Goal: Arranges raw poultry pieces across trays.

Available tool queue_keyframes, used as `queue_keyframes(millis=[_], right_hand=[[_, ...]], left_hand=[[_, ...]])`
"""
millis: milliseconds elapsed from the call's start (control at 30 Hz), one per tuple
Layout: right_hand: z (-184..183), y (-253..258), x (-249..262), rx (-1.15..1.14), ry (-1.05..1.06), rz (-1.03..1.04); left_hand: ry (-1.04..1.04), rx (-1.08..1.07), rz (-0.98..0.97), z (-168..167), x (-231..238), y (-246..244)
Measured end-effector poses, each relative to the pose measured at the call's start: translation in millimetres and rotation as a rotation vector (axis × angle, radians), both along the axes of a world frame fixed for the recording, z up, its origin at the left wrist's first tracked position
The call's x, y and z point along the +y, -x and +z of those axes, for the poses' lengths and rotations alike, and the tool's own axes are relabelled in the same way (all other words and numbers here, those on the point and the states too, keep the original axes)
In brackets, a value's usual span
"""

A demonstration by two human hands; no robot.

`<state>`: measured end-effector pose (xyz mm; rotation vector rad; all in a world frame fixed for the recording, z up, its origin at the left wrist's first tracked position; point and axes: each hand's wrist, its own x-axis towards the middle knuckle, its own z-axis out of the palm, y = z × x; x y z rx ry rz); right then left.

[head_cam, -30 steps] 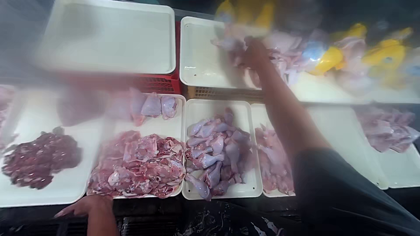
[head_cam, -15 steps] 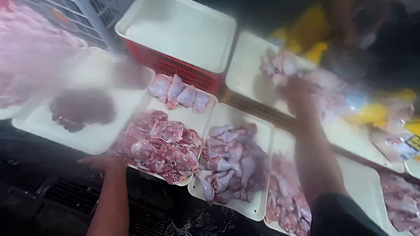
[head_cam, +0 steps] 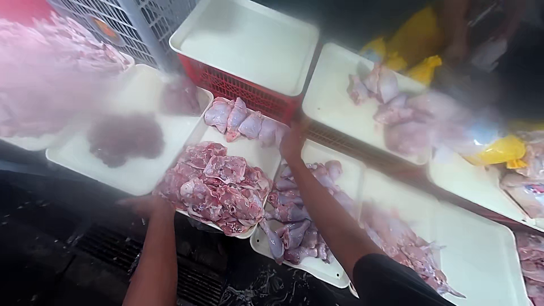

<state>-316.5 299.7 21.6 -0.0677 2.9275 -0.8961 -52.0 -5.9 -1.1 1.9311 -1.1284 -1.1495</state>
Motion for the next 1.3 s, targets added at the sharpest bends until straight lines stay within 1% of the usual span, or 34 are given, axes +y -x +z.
queue_keyframes(millis=[33, 100, 167, 267, 367, 533, 600, 733, 867, 967, 1033, 1100, 1200, 1233, 1267, 1300], right_hand=[[-9, -3, -7, 0.04, -0.117, 0.049], [-17, -11, -19, 0.027, -0.292, 0.16], [-19, -16, -24, 0.022, -0.375, 0.236], [-7, -18, -22, -0.003, -0.311, 0.186], [4, -20, -25, 0.002, -0.223, 0.127], [-3, -8, -30, -0.014, -0.332, 0.168], [3, 0, -34, -0.061, -0.359, 0.166], [25, 9, -41, -0.176, -0.402, 0.158], [24, 9, -42, -0.158, -0.396, 0.121], [18, 5, -39, -0.054, -0.286, 0.061], [15, 9, -30, -0.005, -0.131, -0.039], [16, 14, -24, -0.013, 0.015, -0.129], [24, 14, -23, -0.002, 0.277, -0.197], [27, 12, -26, 0.015, 0.336, -0.217], [26, 10, -30, 0.035, 0.357, -0.221], [19, 7, -33, 0.041, 0.333, -0.206]], left_hand=[[0.005, 0.0, 0.009, 0, -2, 0], [0.021, -0.013, 0.022, -5, -5, -2], [0.04, -0.014, -0.009, -8, -7, -6], [0.058, 0.08, -0.085, -7, -1, -8], [0.07, 0.141, -0.101, -3, 2, -6], [0.068, 0.089, -0.067, 2, 3, -3], [0.079, 0.108, -0.078, -7, 0, -6], [0.083, 0.111, -0.086, -7, 2, -6], [0.087, 0.088, -0.08, -11, 1, -8], [0.09, 0.111, -0.078, -14, -1, -8], [0.085, 0.11, -0.086, -19, -4, -9], [0.073, 0.105, -0.07, -18, -4, -9], [0.081, 0.077, -0.05, -15, -4, -6], [0.081, 0.06, -0.05, -16, -5, -5], [0.082, 0.046, -0.048, -16, -5, -5], [0.082, 0.036, -0.051, -17, -5, -7]])
